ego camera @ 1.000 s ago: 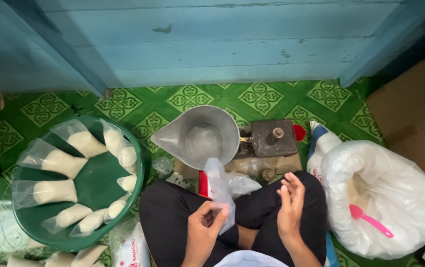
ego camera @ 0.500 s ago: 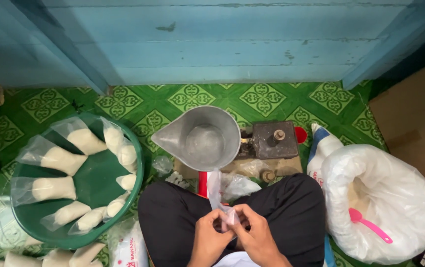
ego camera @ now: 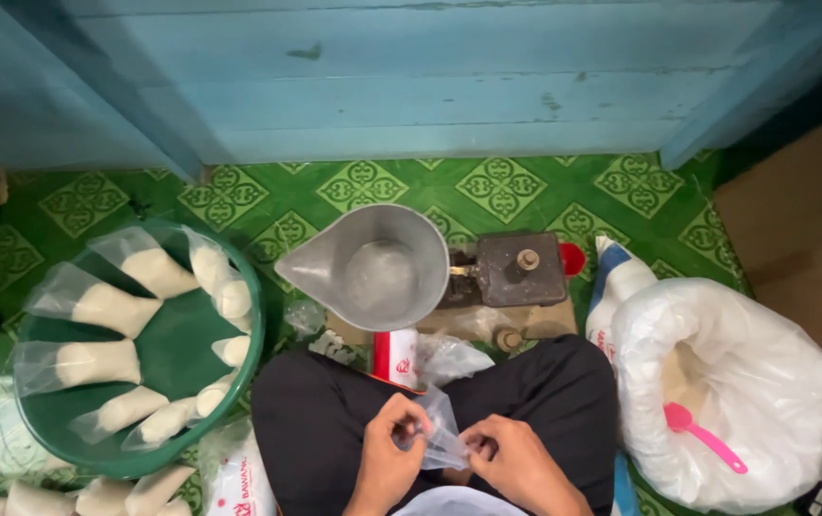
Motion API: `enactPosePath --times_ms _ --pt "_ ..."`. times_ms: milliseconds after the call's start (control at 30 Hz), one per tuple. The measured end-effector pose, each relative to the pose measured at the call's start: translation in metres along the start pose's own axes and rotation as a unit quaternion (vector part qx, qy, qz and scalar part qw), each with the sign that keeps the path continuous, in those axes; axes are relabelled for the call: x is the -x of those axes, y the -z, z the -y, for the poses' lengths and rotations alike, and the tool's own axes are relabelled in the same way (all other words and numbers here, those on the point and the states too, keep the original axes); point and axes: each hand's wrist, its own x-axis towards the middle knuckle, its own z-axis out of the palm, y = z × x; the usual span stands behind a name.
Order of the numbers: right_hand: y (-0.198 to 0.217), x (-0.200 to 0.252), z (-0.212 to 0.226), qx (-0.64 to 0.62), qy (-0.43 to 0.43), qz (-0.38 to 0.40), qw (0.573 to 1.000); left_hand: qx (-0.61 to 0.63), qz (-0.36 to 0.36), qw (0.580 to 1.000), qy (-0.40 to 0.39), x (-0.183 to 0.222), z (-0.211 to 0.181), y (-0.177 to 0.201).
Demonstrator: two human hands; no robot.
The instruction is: Scooping powder from a large sack into small plastic bags and placing them in a green bin.
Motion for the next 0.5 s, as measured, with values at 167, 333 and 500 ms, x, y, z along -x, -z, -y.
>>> enactPosePath --times_ms 167,333,500 --pt "0.02 0.008 -0.01 -0.077 0.065 -0.063 0.993 -0.18 -0.005 0.972 -0.149 -0.012 -0.017 -0.016" --pt "0.045 0.016 -0.017 -0.048 0.259 -0.201 0.943 -0.349 0.049 0.93 -0.109 -0.029 -0.03 -0.041" --pt "0.054 0.017 -0.049 -0.011 0.269 -0.268 0.925 -0.307 0.146 0.933 -0.119 -0.041 -0.044 -0.075"
